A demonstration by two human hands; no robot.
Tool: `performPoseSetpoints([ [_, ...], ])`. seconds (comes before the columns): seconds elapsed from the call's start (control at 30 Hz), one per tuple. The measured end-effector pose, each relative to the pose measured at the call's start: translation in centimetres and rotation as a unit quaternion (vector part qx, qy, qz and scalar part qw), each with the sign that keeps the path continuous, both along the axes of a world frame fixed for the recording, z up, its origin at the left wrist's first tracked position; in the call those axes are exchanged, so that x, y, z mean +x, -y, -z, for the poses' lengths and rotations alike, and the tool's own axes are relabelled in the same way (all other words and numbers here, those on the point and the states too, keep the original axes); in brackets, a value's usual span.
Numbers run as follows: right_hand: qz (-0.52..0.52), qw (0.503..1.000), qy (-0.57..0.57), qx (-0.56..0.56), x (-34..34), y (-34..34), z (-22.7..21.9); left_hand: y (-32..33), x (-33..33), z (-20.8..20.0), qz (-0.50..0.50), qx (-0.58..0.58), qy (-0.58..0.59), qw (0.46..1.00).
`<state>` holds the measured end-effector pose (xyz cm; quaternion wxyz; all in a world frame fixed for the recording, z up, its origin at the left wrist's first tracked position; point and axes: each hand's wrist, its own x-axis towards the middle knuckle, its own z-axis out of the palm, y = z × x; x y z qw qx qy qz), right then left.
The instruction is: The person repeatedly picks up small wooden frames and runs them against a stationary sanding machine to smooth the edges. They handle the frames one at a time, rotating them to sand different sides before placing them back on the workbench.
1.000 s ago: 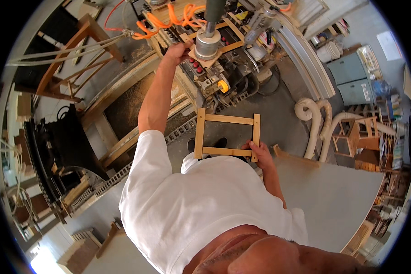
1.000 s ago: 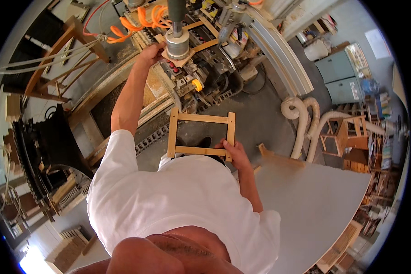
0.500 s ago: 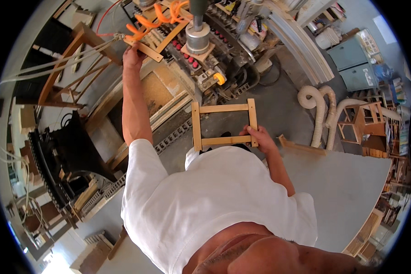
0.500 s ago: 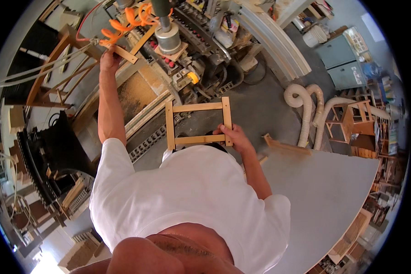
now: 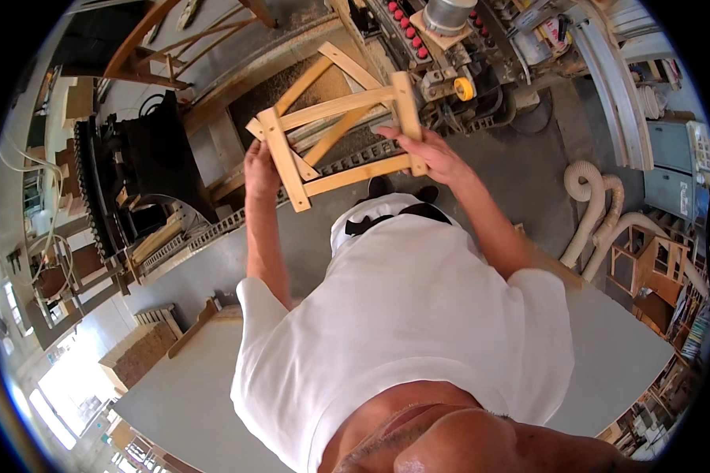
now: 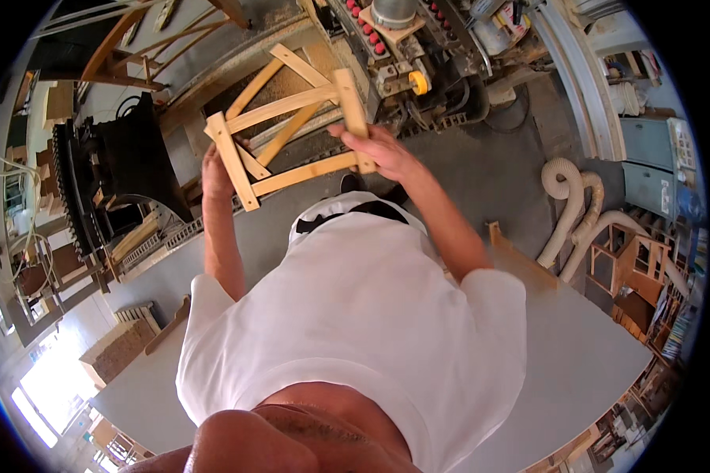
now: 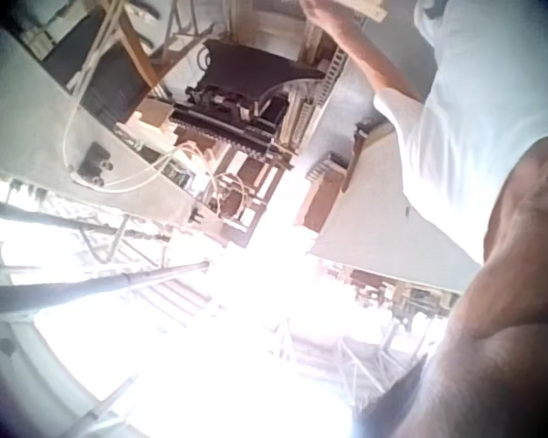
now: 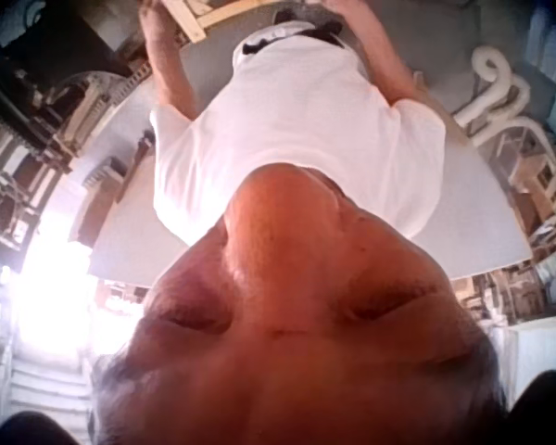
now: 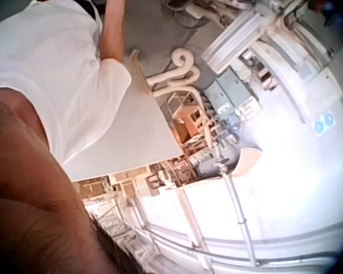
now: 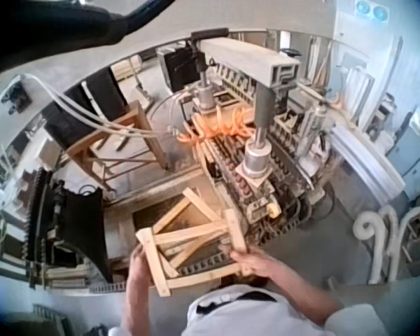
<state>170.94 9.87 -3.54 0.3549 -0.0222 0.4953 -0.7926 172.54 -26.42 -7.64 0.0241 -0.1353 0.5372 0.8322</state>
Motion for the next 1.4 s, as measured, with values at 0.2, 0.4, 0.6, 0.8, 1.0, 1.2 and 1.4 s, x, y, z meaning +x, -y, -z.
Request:
performPoseSetpoints([
  [0.2, -0.010, 0.999, 0.047, -0.016, 1.3, 4.2, 3.8, -3.6, 4.9, 1.0, 0.050, 0.067, 0.105, 0.991],
  [0.4, 0.053, 0.995, 0.080, 0.015, 3.8, 2.6, 4.4, -0.2, 5.7, 2.0, 0.163, 0.165, 0.149, 0.961],
  [0.6, 0.091, 0.992, 0.030, 0.082, 4.9, -1.3, 4.0, -2.1, 6.1, -2.4, 0.259, -0.093, 0.130, 0.953],
  [0.8, 0.175, 0.975, 0.139, -0.007, 6.9, -4.1, 7.1, -3.2, 6.5, -4.9, 0.211, -0.199, 0.128, 0.948],
  [1.0, 0.255, 0.949, 0.126, 0.133, 12.4, -6.6, 9.9, 1.0, 1.1, -3.2, 0.054, -0.125, 0.073, 0.988],
  [1.2, 0.324, 0.917, 0.167, 0.162, 15.3, -8.7, 11.5, -4.5, -12.6, -0.6, -0.014, -0.028, 0.012, 0.999],
  [1.4, 0.412, 0.865, 0.227, 0.175, 18.0, -8.7, 11.2, -9.3, -21.8, -0.2, 0.058, 0.013, -0.007, 0.998],
])
